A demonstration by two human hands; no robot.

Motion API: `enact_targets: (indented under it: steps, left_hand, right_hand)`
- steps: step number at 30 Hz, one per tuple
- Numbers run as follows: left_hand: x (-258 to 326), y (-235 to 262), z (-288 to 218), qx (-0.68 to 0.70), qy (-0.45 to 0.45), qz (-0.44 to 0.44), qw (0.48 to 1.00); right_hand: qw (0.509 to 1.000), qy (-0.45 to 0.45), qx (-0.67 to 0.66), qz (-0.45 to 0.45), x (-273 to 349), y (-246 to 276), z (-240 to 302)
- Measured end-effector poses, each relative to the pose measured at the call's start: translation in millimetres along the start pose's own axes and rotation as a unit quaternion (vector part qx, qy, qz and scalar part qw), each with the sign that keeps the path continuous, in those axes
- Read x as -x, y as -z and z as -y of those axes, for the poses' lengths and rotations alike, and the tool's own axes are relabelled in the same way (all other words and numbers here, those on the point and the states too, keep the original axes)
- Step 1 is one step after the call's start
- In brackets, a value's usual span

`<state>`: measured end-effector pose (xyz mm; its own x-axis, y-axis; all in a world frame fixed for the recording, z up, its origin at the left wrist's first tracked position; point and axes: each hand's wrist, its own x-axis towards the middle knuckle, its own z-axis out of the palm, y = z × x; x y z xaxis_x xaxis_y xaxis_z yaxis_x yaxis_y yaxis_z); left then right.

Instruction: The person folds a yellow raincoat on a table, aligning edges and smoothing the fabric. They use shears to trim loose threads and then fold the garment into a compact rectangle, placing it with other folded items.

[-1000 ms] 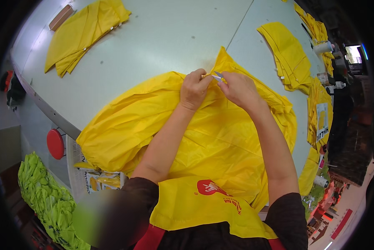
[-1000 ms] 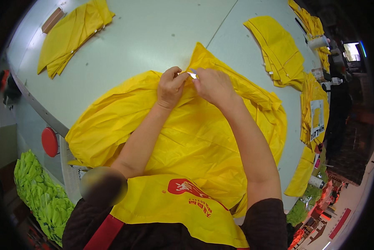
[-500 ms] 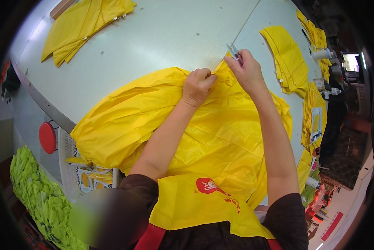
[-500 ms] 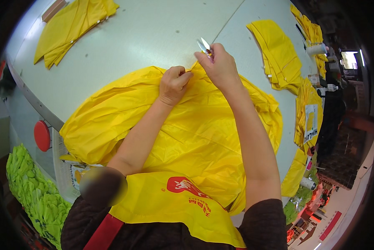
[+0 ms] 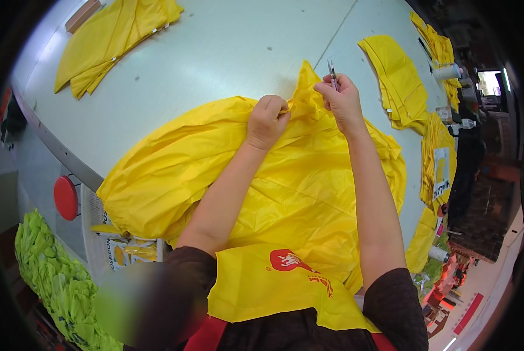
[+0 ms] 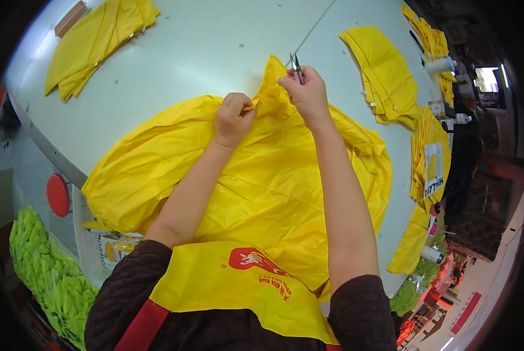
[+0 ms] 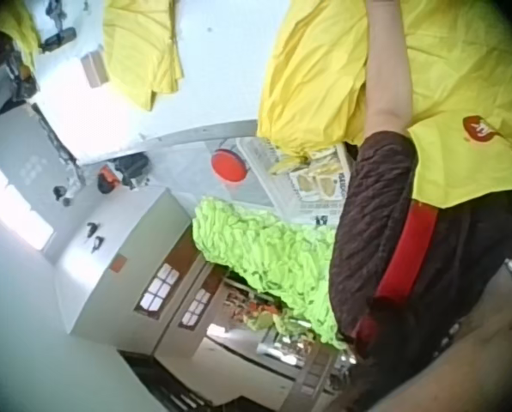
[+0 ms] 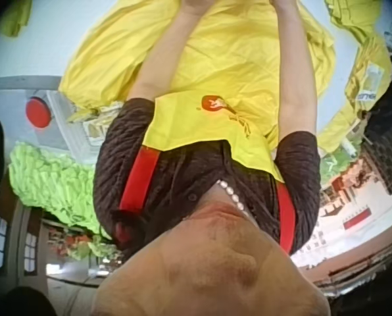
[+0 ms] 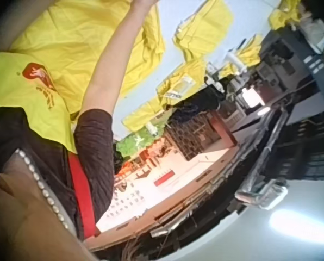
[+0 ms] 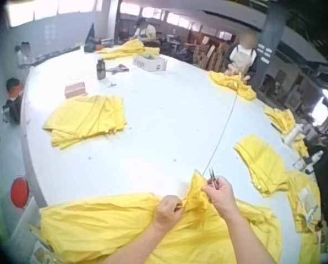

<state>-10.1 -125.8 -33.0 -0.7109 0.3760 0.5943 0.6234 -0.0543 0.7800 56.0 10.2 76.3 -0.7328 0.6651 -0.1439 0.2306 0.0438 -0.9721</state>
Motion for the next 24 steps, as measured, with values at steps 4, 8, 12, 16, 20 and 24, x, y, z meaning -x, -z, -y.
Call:
enact_targets:
  steps: [4, 8, 12, 16, 20, 24]
  left_hand:
    - [-0.9, -1.2, -1.8, -0.01, -0.006, -0.001, 1.0]
    - [-1.6, -1.4, 0.5, -0.021, -0.037, 0.011, 0.999]
    - [-8.2, 5.1, -12.0, -0.017, -0.009, 0.024, 1.0]
    - [-8.6, 7.2, -10.9, -0.003, 0.013, 0.028, 1.0]
    - [-17.8, 9.8, -25.2, -0.055, -0.051, 0.039, 0.996]
    - [-17.3, 11.6, -29.5, 0.086, 0.102, 0.017, 0.991]
  right_hand:
    - [0.991, 0.036, 0.122, -0.045, 2.4, -10.7, -20.4]
    - [0.968, 0.098, 0.233, -0.012, 13.8, -27.8, -35.1]
    - [0.997, 0.057, 0.027, -0.036, 15.7, -21.5, -29.9]
    - [0.998, 0.06, 0.02, -0.009, 18.8, -15.7, -21.9]
    - [0.99, 0.123, 0.055, 0.033, 22.7, -21.1, -14.2]
    - [0.992, 0.114, 0.012, 0.048, 26.6, -26.4, -1.9]
